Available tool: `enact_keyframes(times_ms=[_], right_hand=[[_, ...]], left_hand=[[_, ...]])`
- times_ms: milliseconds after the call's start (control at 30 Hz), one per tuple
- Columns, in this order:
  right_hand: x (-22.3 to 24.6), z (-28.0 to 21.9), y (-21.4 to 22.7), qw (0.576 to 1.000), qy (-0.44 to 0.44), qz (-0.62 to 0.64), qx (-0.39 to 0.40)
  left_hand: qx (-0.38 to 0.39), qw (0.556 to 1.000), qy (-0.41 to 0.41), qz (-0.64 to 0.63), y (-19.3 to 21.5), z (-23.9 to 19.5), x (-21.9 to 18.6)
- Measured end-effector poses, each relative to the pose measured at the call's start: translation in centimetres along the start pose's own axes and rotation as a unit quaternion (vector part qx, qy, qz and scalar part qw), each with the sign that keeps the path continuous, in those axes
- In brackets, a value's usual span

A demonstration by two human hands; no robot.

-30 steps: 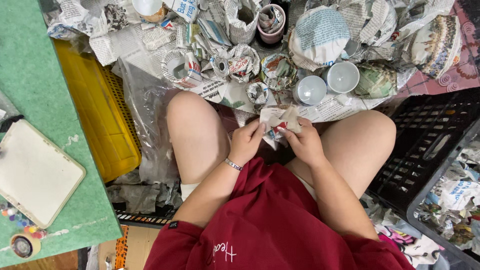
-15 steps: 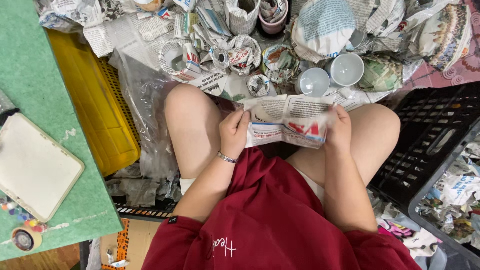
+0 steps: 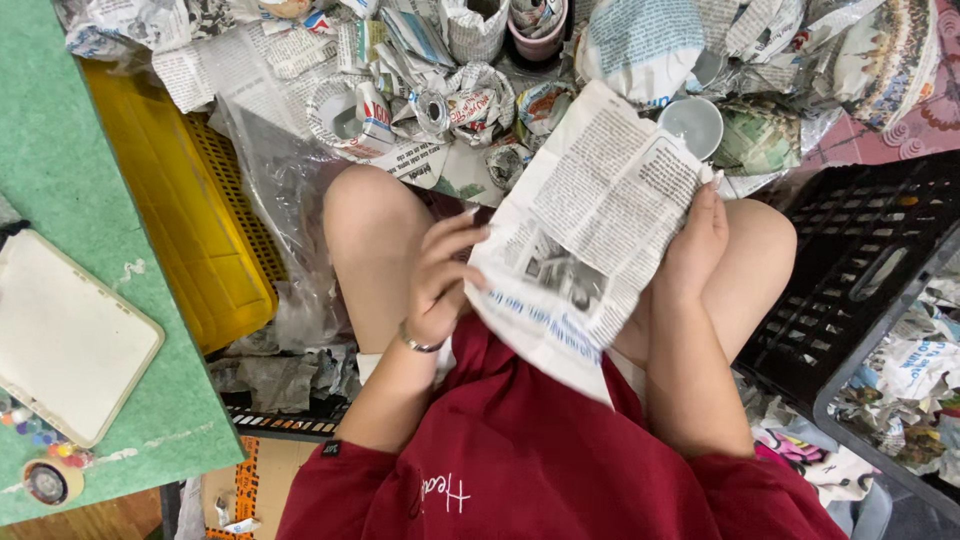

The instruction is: The person sits cross-legged and wraps small ceramic items, including cups and bowls, with newspaper. They fold the paper around each item and place the wrapped pieces into a pile on the table.

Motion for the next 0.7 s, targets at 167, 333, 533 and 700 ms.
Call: enact_keyframes(times_ms=[167, 333, 533, 700], right_hand=[[0.1, -0.4, -0.2, 1.0, -0.013, -0.017, -0.002], [-0.1, -1.2, -0.7, 0.999, -0.007, -0.003, 0.035], [-2.3, -1.5, -0.3, 0.989, -0.067, 0.071, 0.114], [-4.1, -1.5, 0.5, 0.981, -0.1, 0.086, 0.14]], left_hand=[[0.057, 0.994, 0.029, 0.087, 2.4, -1.4, -1.6], [0.072, 0.983, 0.036, 0.164, 3.1, -2.1, -2.8], [0.084, 0.987, 0.085, 0.109, 1.9, 0.3, -2.2], [0.109, 0.964, 0.182, 0.161, -1.1, 2.7, -1.4]])
Point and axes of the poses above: each hand's wrist, its own z-axis towards the middle knuckle, its own y-axis out of the back of the hand, x = y × z, the point moved 1 cm from there along z, towards the middle knuckle, and after that the axes turned 9 degrees about -z, right-handed, at the moved point
